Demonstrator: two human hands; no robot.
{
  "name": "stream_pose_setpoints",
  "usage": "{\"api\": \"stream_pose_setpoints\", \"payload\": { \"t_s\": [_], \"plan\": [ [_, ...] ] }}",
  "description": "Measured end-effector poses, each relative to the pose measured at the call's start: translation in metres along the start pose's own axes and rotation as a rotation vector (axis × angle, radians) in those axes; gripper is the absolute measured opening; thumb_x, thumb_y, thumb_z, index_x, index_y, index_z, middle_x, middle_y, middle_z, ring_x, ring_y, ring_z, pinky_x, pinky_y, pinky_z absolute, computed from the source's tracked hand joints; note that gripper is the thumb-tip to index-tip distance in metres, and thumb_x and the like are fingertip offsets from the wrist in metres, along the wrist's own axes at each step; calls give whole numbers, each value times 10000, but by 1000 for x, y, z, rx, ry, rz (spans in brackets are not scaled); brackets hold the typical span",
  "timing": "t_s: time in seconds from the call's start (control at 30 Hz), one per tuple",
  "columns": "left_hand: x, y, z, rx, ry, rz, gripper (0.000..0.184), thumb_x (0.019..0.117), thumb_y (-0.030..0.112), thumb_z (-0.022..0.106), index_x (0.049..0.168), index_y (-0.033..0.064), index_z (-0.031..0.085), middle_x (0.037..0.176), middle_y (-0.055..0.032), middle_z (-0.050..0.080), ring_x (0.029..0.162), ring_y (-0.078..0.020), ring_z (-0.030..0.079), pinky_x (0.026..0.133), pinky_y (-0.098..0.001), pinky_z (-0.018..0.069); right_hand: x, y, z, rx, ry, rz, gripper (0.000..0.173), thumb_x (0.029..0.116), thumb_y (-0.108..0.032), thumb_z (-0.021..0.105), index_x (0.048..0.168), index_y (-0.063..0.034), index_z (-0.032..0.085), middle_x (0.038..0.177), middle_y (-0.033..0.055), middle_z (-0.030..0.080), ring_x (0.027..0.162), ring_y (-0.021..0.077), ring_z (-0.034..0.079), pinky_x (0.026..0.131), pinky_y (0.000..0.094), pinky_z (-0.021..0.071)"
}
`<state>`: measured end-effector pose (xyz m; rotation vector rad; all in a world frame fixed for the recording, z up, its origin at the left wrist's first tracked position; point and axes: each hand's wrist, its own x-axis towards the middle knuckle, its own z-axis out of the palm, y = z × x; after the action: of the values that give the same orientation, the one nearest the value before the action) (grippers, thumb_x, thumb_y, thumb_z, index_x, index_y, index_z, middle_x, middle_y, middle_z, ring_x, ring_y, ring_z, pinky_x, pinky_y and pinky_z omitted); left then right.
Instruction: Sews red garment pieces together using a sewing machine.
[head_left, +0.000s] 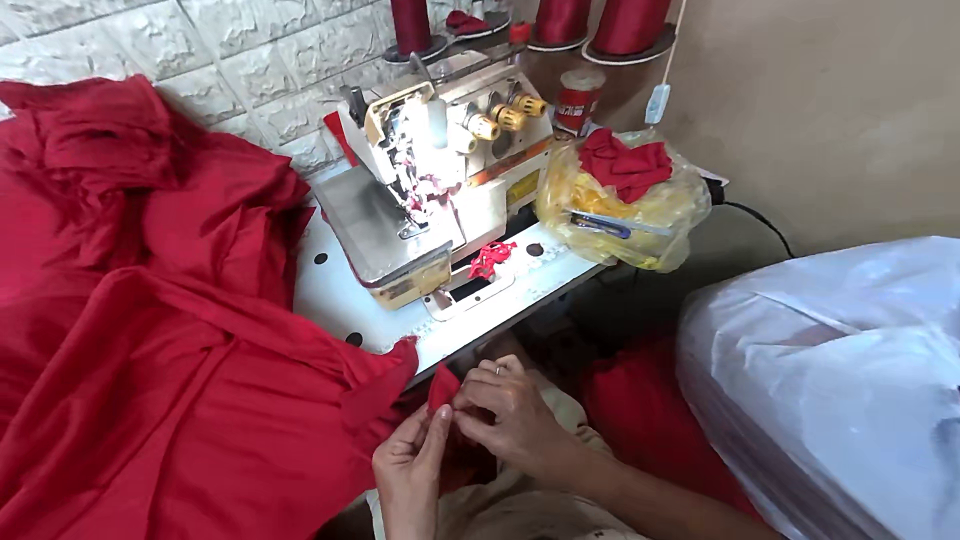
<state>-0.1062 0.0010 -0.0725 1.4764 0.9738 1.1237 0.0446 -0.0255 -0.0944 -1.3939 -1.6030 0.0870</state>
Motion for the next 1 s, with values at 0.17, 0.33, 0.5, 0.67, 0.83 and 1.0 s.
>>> {"api": "stream_pose_setpoints", "payload": {
  "t_s": [0.17, 0.33, 0.5, 0.67, 0.83, 1.0],
  "plan": [
    [0, -1, -13, 49, -107, -2, 127, 904, 49, 704, 988, 8, 791, 887, -7, 784, 800, -24, 731, 766, -206, 610, 4, 1, -14, 371, -218, 194, 153, 881, -199, 740, 838, -52, 741, 823, 32, 700, 836, 118, 629, 842, 346, 449],
    [3, -10, -29, -148, -177, 26, 145, 910, 25, 691, 989, 54, 809, 895, 17, 787, 789, -35, 728, 762, -226, 612, 15, 15, -29, 824, -367, 217, 105, 926, -67, 673, 934, 28, 715, 915, 10, 704, 860, -21, 640, 792, 150, 537],
    [2, -4, -17, -6, -140, -5, 136, 917, 19, 670, 1034, 0, 737, 843, 8, 742, 719, -23, 674, 676, -198, 573, 14, 4, -34, 547, -360, 178, 132, 920, -84, 663, 982, 15, 725, 980, 78, 677, 724, 6, 569, 635, 130, 478],
    [-1, -7, -4, 61, 27, 98, 212, 881, -39, 636, 1068, -34, 735, 844, 0, 741, 700, 6, 657, 663, -169, 560, 11, -11, -30, 418, -180, 38, 117, 934, -71, 643, 990, 16, 697, 1021, 92, 710, 802, 23, 669, 693, 143, 566],
    [-3, -9, 8, 17, 118, 395, 186, 910, -13, 652, 1053, -80, 750, 1067, -122, 763, 1019, -104, 725, 921, -242, 587, 14, -20, -22, 50, -24, -32, 160, 857, -116, 663, 986, -22, 652, 855, 82, 652, 638, 93, 570, 562, 211, 492],
    [-3, -7, 1, -159, 120, 547, 219, 1014, 215, 633, 1092, 71, 780, 1139, -23, 770, 1143, -115, 698, 1046, -303, 540, 21, 3, -17, 99, 63, 98, 249, 834, -30, 620, 1061, -31, 722, 939, 70, 677, 743, 83, 631, 645, 222, 543]
  ]
}}
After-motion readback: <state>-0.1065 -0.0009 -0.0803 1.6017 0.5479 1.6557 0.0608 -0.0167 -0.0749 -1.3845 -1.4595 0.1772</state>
